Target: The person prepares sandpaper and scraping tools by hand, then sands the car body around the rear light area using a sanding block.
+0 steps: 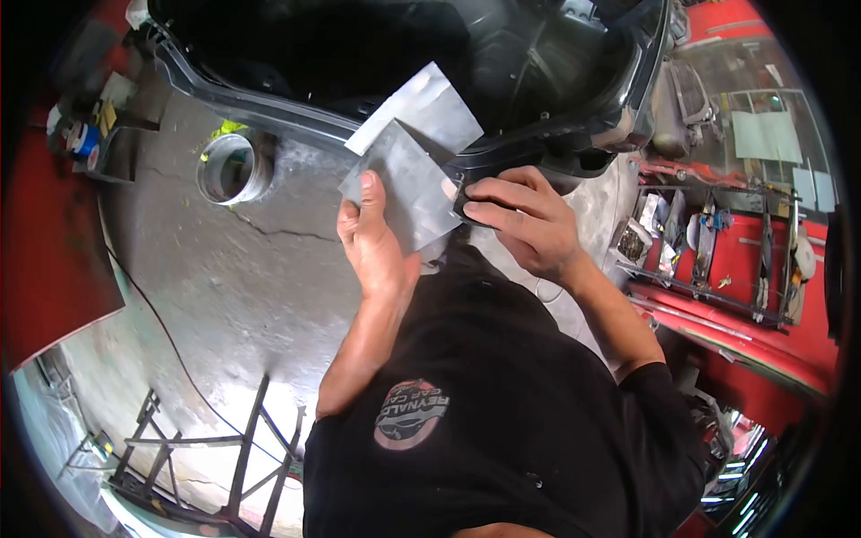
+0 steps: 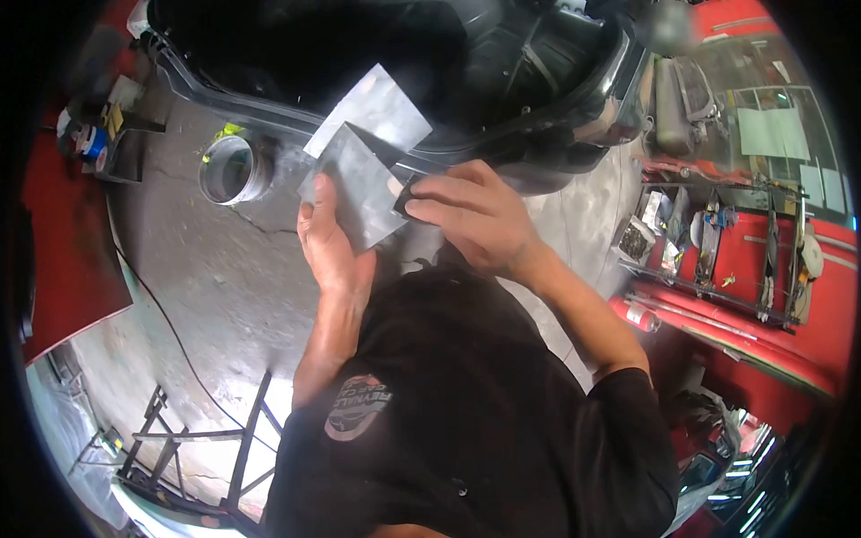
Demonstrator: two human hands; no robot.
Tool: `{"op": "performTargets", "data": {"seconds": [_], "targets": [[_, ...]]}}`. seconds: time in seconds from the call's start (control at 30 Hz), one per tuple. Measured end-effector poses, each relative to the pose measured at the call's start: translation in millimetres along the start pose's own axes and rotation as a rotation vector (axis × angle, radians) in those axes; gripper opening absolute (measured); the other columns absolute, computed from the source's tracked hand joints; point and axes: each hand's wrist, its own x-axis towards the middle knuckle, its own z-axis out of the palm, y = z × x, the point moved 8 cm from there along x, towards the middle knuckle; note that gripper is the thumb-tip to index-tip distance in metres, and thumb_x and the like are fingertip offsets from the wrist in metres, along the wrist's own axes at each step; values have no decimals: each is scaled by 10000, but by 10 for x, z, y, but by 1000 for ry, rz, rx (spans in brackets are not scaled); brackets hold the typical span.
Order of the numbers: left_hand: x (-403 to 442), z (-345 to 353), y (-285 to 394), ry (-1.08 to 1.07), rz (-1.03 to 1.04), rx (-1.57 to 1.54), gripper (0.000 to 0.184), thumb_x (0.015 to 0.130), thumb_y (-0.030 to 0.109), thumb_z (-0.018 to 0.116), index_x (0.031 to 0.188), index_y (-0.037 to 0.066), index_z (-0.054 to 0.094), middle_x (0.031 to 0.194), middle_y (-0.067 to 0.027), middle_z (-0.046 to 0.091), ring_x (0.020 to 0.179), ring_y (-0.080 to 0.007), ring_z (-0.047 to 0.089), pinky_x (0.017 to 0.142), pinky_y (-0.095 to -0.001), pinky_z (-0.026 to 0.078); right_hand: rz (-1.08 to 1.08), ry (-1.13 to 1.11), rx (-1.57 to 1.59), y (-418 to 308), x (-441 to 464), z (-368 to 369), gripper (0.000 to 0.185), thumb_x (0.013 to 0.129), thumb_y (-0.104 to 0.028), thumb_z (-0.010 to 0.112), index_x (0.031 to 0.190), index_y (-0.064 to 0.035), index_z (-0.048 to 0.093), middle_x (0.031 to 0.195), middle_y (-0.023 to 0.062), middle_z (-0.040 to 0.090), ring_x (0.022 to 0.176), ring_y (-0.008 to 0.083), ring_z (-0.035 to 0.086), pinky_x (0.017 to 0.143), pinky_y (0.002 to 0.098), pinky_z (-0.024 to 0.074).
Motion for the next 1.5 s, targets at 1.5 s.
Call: {"op": "performTargets", "data": {"seconds": [1.5], "targets": [[-400, 682, -976, -329, -174, 180, 430, 1057, 279, 588, 1353, -30, 544, 1267, -146, 647, 1132, -254, 660, 984, -424, 553, 547, 486, 668, 689, -1332, -608, 201, 890, 89, 689, 1079, 24, 695, 1030, 110, 736, 983, 178, 691, 869, 298, 538]]}}
